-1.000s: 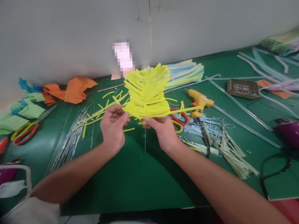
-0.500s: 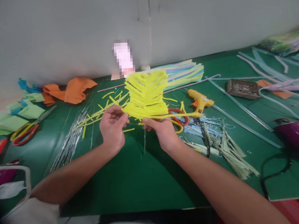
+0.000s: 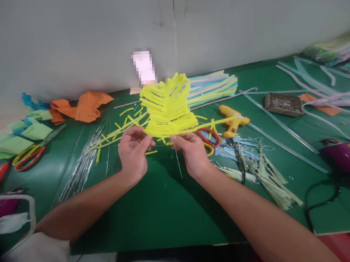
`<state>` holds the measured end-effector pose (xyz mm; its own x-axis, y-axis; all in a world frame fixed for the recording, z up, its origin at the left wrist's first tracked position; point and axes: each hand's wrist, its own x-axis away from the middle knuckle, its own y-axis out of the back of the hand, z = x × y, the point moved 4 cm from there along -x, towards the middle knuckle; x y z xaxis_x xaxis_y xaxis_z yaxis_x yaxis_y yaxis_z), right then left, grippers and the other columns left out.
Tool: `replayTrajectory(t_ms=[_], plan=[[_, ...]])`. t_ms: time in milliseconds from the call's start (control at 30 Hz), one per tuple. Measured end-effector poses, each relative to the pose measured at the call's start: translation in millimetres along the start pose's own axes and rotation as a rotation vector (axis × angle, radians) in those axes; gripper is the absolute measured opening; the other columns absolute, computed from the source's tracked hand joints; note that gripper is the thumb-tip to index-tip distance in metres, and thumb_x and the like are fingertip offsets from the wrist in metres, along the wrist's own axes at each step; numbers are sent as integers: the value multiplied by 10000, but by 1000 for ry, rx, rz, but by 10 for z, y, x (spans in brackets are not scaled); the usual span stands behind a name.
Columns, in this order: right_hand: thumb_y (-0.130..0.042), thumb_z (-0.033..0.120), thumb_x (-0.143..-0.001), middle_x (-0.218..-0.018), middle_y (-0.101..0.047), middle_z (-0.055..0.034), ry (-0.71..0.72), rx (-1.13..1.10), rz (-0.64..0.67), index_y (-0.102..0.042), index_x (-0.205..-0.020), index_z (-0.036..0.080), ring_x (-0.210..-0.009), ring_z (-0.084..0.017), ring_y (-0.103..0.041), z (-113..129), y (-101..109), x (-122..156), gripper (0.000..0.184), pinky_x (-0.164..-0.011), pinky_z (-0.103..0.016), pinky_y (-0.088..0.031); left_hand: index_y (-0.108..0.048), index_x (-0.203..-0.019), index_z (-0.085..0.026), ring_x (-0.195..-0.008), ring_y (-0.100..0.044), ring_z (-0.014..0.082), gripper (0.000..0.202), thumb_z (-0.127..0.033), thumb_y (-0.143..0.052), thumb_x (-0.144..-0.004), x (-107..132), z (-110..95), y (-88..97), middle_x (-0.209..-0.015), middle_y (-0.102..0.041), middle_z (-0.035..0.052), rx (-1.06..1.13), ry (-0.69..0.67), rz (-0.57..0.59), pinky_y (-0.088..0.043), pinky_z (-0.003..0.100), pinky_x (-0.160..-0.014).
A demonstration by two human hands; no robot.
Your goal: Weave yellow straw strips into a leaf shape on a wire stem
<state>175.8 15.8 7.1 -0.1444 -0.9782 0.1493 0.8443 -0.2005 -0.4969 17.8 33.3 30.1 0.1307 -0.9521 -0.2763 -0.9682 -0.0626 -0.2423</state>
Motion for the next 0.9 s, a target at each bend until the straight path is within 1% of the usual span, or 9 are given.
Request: replayTrajectory(t_ms=[100, 233, 333, 400, 500, 600, 700, 800, 900], plan=[[-838, 271, -623, -563, -602, 34, 6, -7, -32, -714, -617, 232, -555, -108, -501, -6, 10, 1, 130, -596, -285, -403, -656, -949, -198, -560, -625, 72, 271, -245, -793, -720, -21, 21, -3, -770, -668, -20, 24, 79, -31, -448, 200, -495], [-833, 268, -623, -595, -643, 27, 25, 3, -39, -736, -647, 224, -554, -100, -526, -8, 12, 14, 109, -589, -269, -424, -709, -921, -171, -560, -601, 64, 258, -251, -794, -690, -45, 65, -6, -706, -673, -15, 100, 318, -115, -422, 200, -534], [-823, 257, -638, -599, -645, 30, 45, 5, -13, -737, -650, 224, -555, -95, -528, -3, 6, 22, 93, -592, -259, -439, -731, -900, -171, -572, -582, 60, 268, -250, -809, -656, -45, 77, -28, -693, -670, -20, 161, 467, -115, -410, 204, -561], [-819, 253, -644, -620, -659, 25, 49, 10, -19, -737, -648, 222, -566, -95, -537, -2, 11, 25, 87, -595, -255, -446, -737, -882, -170, -585, -572, 56, 261, -248, -813, -645, -42, 73, -42, -713, -675, -17, 192, 518, -108, -417, 212, -594], [-817, 249, -647, -640, -673, 20, 52, 16, -28, -741, -652, 218, -582, -96, -552, -5, 13, 28, 82, -599, -251, -455, -740, -872, -168, -609, -562, 58, 255, -269, -811, -648, -42, 54, -56, -748, -680, -10, 201, 514, -90, -426, 228, -637], [-821, 246, -647, -654, -686, 24, 56, 4, -30, -747, -668, 223, -592, -96, -566, -10, 12, 29, 80, -601, -246, -464, -742, -884, -178, -622, -558, 71, 275, -302, -815, -651, -45, 43, -57, -709, -664, -16, 161, 477, -77, -429, 242, -648], [-824, 243, -650, -671, -698, 28, 55, 2, -16, -755, -692, 230, -599, -97, -576, -16, 10, 24, 82, -605, -246, -470, -743, -875, -186, -638, -569, 80, 285, -305, -830, -631, -48, 53, -37, -695, -662, -19, 122, 461, -97, -438, 245, -653], [-823, 241, -649, -665, -698, 27, 45, 5, -11, -756, -688, 226, -595, -94, -572, -22, 14, 14, 79, -608, -246, -466, -748, -850, -186, -694, -599, 96, 274, -317, -837, -627, -59, 63, -9, -739, -686, -3, 84, 419, -111, -455, 246, -657], [-821, 238, -644, -641, -690, 26, 38, 0, -16, -755, -671, 222, -581, -90, -561, -23, 18, 6, 74, -607, -244, -456, -751, -833, -184, -737, -616, 110, 257, -333, -835, -641, -75, 68, 10, -779, -701, 11, 44, 364, -100, -477, 251, -670]])
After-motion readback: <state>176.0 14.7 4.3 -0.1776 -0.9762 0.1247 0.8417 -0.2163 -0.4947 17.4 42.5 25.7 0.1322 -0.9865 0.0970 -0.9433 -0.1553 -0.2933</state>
